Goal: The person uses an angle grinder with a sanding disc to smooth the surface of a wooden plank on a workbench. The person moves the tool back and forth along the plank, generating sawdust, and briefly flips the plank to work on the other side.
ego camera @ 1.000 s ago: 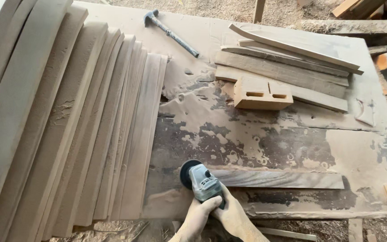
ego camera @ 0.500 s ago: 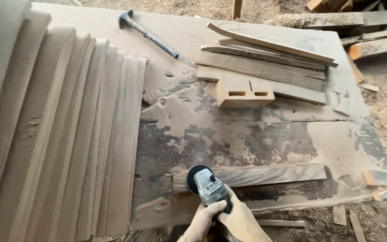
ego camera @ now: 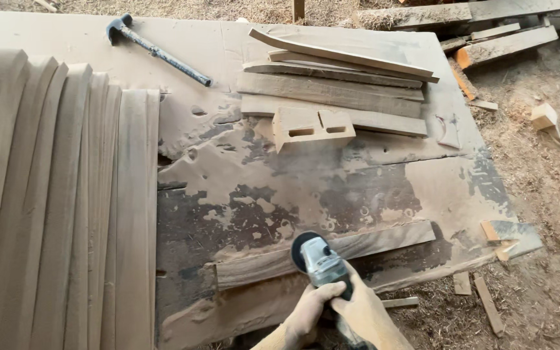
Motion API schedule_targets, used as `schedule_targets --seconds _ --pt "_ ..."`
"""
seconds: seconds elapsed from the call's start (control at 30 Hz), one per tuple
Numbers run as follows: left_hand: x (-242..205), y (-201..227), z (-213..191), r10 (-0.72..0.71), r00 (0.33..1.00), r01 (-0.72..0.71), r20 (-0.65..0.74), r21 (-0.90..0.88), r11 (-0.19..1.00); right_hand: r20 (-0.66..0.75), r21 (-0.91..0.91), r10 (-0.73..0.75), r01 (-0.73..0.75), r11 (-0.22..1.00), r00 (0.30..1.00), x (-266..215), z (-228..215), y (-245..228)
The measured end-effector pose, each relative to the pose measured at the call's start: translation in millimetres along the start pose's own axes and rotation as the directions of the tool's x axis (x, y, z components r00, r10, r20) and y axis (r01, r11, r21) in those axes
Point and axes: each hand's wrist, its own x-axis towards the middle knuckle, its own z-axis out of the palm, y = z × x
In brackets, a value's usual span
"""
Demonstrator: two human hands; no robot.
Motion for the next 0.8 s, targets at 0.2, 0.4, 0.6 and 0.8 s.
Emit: schedule_targets --seconds 0.2,0.4,0.6,0.8 --pt "84.0 -12.1 47.0 -0.141 0.985 0.094 0.103 0.365 0.926 -0.286 0.046 -0.038 0.054 0.997 0.957 62.4 -24.6 113.5" --pt "59.1 -9.6 41.6 -0.087 0.996 0.074 0.001 0.533 0.843 -0.259 0.41 -0.075 0.18 0.894 0.963 80.7 9.5 162.8" --pt "-57.3 22.2 -20.1 0.155 0.976 -0.125 -0.154 0.187 0.974 -0.028 0.469 -0.38 0.348 0.812 0.925 33.2 92.4 64.2" --pt "-113.5 36.8 -52.3 0.34 0.869 -0.32 -0.36 0.115 0.94 0.293 0.307 -0.325 0.234 0.923 0.899 -17.5 106.3 -43.1"
